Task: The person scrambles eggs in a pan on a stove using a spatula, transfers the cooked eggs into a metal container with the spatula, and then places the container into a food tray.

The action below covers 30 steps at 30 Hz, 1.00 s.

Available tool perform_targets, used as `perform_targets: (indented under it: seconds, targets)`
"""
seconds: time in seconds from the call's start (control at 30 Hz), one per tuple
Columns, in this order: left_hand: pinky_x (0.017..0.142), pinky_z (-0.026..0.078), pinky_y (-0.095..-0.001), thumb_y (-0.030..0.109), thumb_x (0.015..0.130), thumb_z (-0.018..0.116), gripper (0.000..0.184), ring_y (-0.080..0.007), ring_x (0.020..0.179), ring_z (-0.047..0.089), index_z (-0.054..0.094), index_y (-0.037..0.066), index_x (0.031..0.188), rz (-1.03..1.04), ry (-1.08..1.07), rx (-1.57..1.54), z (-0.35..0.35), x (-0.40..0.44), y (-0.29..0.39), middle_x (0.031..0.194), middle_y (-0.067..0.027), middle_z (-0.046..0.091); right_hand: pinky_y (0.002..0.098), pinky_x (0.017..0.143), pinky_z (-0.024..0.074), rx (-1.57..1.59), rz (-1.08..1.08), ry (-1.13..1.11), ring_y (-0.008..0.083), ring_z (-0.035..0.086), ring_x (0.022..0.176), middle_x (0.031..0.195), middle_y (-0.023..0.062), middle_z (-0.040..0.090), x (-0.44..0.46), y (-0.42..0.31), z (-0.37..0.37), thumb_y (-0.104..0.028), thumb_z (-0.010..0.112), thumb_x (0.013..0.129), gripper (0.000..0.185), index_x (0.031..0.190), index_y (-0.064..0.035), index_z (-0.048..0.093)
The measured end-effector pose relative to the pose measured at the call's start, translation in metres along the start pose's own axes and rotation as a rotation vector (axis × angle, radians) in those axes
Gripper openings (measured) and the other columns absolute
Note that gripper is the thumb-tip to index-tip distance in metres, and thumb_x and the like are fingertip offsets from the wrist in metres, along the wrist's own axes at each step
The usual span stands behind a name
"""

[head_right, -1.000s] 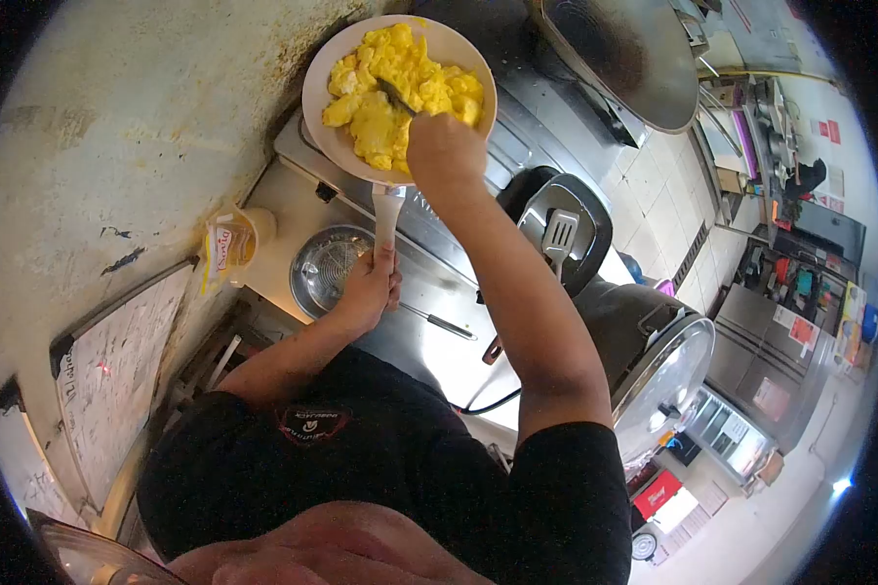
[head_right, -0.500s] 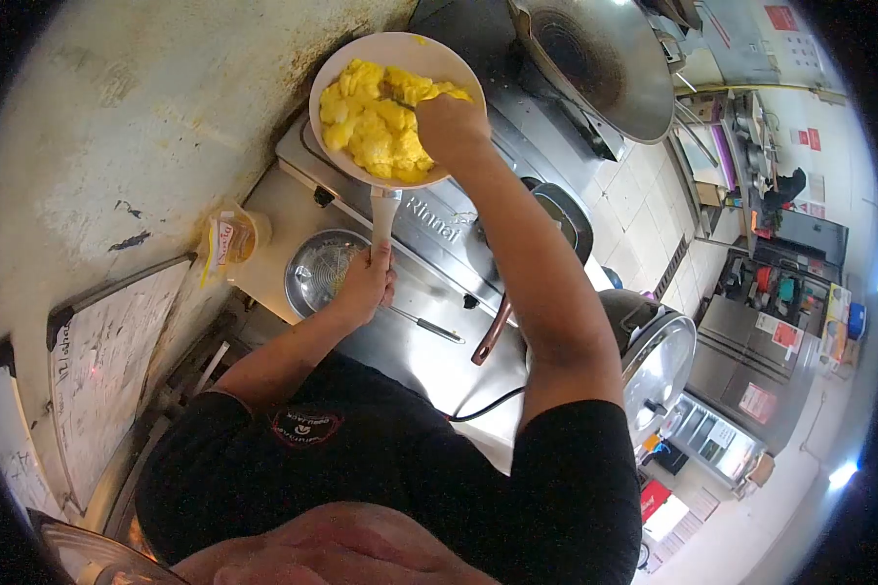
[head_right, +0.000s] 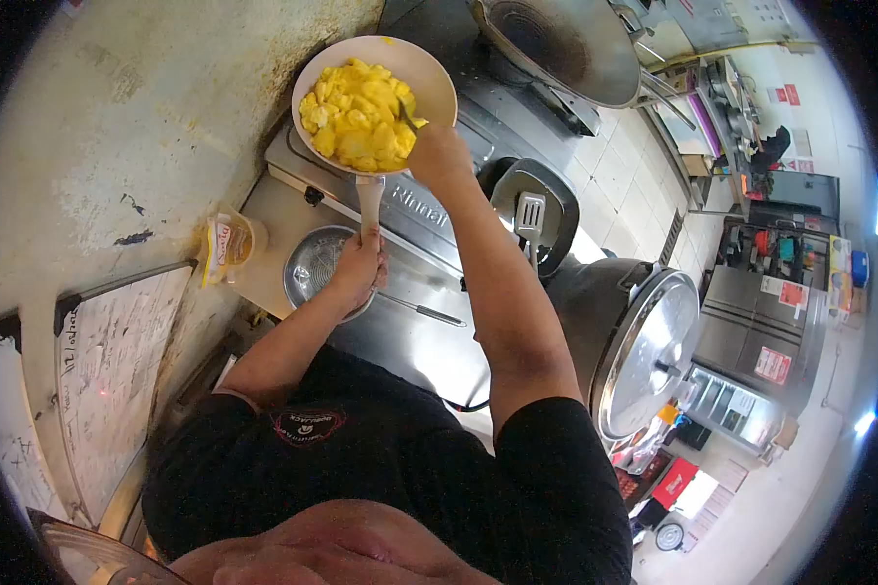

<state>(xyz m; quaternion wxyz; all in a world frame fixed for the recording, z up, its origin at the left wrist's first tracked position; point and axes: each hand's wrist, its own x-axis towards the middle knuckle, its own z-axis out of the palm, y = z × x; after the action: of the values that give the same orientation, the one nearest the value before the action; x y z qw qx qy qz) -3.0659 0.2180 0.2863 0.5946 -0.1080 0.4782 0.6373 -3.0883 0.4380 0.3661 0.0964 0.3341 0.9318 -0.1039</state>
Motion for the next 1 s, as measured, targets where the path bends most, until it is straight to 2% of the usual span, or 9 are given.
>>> perform_targets:
  seconds: [0.3,0.43,0.47,0.53,0.6,0.67,0.83,0.97,1.0]
  targets:
    - [0.040,0.033,-0.0287,0.046,0.106,0.045,0.036,-0.0120,0.046,0.042,0.044,0.014,0.091,0.053,-0.016,0.069,-0.001,-0.001,0.000,0.064,0.0005,0.044,0.0466,0.084,0.0580,-0.024,0.145,-0.091,0.0362,0.071,0.101,0.107,0.0213,0.071,-0.062,-0.033,-0.023,-0.016,0.053,0.092,0.024,0.099,-0.0032,0.072]
    - [0.045,0.042,-0.0323,0.045,0.105,0.045,0.040,-0.0159,0.050,0.050,0.054,0.007,0.097,0.107,0.057,0.217,-0.006,-0.008,0.006,0.067,-0.0042,0.053,0.0480,0.081,0.0579,0.045,0.137,-0.007,0.0382,0.070,0.099,0.104,0.0219,0.071,-0.096,-0.039,-0.062,-0.018,0.054,0.092,0.030,0.115,-0.0031,0.067]
    - [0.045,0.042,-0.0323,0.045,0.105,0.045,0.040,-0.0159,0.050,0.050,0.054,0.007,0.097,0.110,0.061,0.221,-0.013,-0.006,0.005,0.067,-0.0042,0.053,0.0504,0.079,0.0572,0.098,0.111,0.087,0.0421,0.069,0.093,0.104,0.0241,0.069,-0.107,-0.035,-0.050,-0.017,0.055,0.092,0.041,0.130,-0.0022,0.057]
    - [0.058,0.050,-0.0381,0.041,0.105,0.047,0.043,-0.0262,0.064,0.063,0.062,0.001,0.108,0.250,0.164,0.454,-0.038,0.000,0.008,0.076,-0.0118,0.065,0.0530,0.075,0.0556,0.194,0.080,0.236,0.0442,0.068,0.087,0.097,0.0275,0.066,-0.125,-0.037,-0.007,-0.014,0.055,0.090,0.040,0.128,-0.0011,0.056]
    - [0.069,0.052,-0.0434,0.038,0.101,0.053,0.042,-0.0366,0.080,0.068,0.067,-0.001,0.107,0.685,0.488,1.025,-0.049,-0.012,0.032,0.090,-0.0197,0.071,0.0543,0.072,0.0527,0.272,0.015,0.316,0.0465,0.064,0.080,0.093,0.0301,0.062,-0.124,-0.019,0.059,-0.008,0.053,0.089,0.048,0.135,0.0010,0.049]
    - [0.079,0.052,-0.0470,0.039,0.096,0.059,0.041,-0.0411,0.088,0.068,0.069,-0.001,0.102,0.787,0.611,1.134,-0.068,-0.006,0.056,0.096,-0.0228,0.071,0.0535,0.073,0.0520,0.335,0.001,0.417,0.0462,0.063,0.081,0.095,0.0302,0.061,-0.129,-0.014,0.078,-0.006,0.052,0.089,0.050,0.138,0.0016,0.047]
    - [0.083,0.054,-0.0478,0.042,0.088,0.069,0.043,-0.0392,0.093,0.069,0.071,0.001,0.100,0.491,0.713,1.472,-0.115,0.051,0.063,0.096,-0.0228,0.072,0.0536,0.078,0.0522,0.386,0.024,0.359,0.0485,0.061,0.093,0.110,0.0276,0.059,-0.125,-0.005,0.103,-0.002,0.049,0.089,0.058,0.147,-0.0028,0.039]
    - [0.082,0.055,-0.0471,0.042,0.083,0.073,0.041,-0.0383,0.093,0.070,0.073,0.002,0.094,0.446,0.668,1.528,-0.117,0.071,0.063,0.095,-0.0221,0.072,0.0510,0.075,0.0501,0.657,-0.060,0.555,0.0471,0.061,0.090,0.101,0.0290,0.062,-0.141,-0.010,0.081,0.001,0.050,0.091,0.051,0.141,0.0002,0.047]
    - [0.082,0.055,-0.0471,0.042,0.083,0.073,0.041,-0.0383,0.093,0.070,0.073,0.002,0.094,0.443,0.659,1.536,-0.117,0.071,0.061,0.095,-0.0221,0.072,0.0445,0.070,0.0493,0.720,-0.061,0.599,0.0375,0.062,0.078,0.089,0.0256,0.062,-0.147,-0.010,0.077,-0.001,0.052,0.093,0.047,0.140,0.0013,0.049]
